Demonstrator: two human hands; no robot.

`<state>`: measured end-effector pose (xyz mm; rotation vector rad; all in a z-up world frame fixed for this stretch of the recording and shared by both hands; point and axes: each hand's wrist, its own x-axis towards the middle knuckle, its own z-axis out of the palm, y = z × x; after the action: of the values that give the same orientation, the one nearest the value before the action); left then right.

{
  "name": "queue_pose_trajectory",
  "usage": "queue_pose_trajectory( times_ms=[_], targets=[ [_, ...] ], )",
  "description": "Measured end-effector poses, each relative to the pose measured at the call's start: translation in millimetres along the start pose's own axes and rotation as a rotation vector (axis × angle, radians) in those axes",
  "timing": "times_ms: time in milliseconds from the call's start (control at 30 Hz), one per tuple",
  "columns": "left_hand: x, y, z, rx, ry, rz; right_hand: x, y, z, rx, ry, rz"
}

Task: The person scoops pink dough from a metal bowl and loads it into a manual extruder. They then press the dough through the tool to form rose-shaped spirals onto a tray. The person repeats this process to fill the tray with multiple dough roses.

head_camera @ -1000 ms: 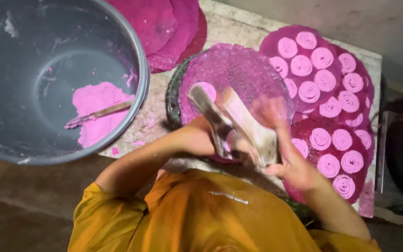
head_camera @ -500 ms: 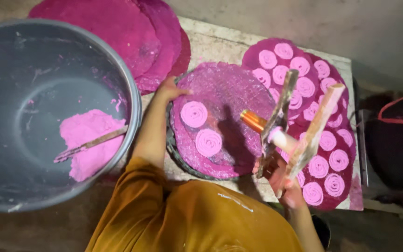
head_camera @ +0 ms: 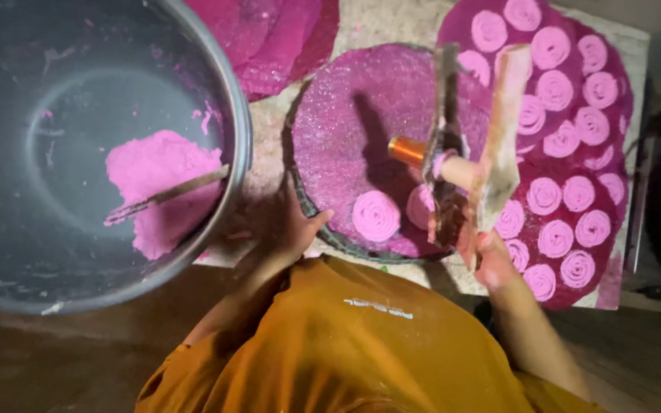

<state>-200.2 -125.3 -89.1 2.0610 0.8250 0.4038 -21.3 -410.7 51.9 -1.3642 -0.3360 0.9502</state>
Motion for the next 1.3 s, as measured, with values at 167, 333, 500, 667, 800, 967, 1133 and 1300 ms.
queue_pose_trajectory(
  times_ms=[167,333,500,667,800,967,1133,1300],
  targets=[
    [29.7,76.6,-67.7,-0.397,0.038,0.142,13.1,-12.4,-3.9,-0.01,-0.238,0.161],
    [112.1,112.3,-73.4,-1.948,-0.792,0.05,28.0,-21.5,-0.8,0.051,-0.467,0.606],
    [133.1,127.3,-56.9,-2.032,-0.914,0.4,42.3,-66.4,-10.1,-0.29,-0.447,0.728],
    [157.0,121.2,-50.7,-2.064,-0.843,0.38,65.0,-82.8,-11.8,-0.539,-0.457,0.539],
    [163.3,104.9,-42.2,-2.196,-0.789,0.353,77.3,-69.4,5.6,-0.687,-0.442,0.495],
    [166.1,100.2,-33.6,-2.246,-0.656,0.349,84.0,-78.8,22.3,-0.789,-0.355,0.462],
    [178.4,98.7,-51.5,-2.196,-0.692,0.421,85.0,-83.0,40.9,-0.743,-0.36,0.371],
    [160.8,114.3,-50.9,-2.243,-0.668,0.385,73.8,-106.5,34.9,-0.742,-0.342,0.5]
  ],
)
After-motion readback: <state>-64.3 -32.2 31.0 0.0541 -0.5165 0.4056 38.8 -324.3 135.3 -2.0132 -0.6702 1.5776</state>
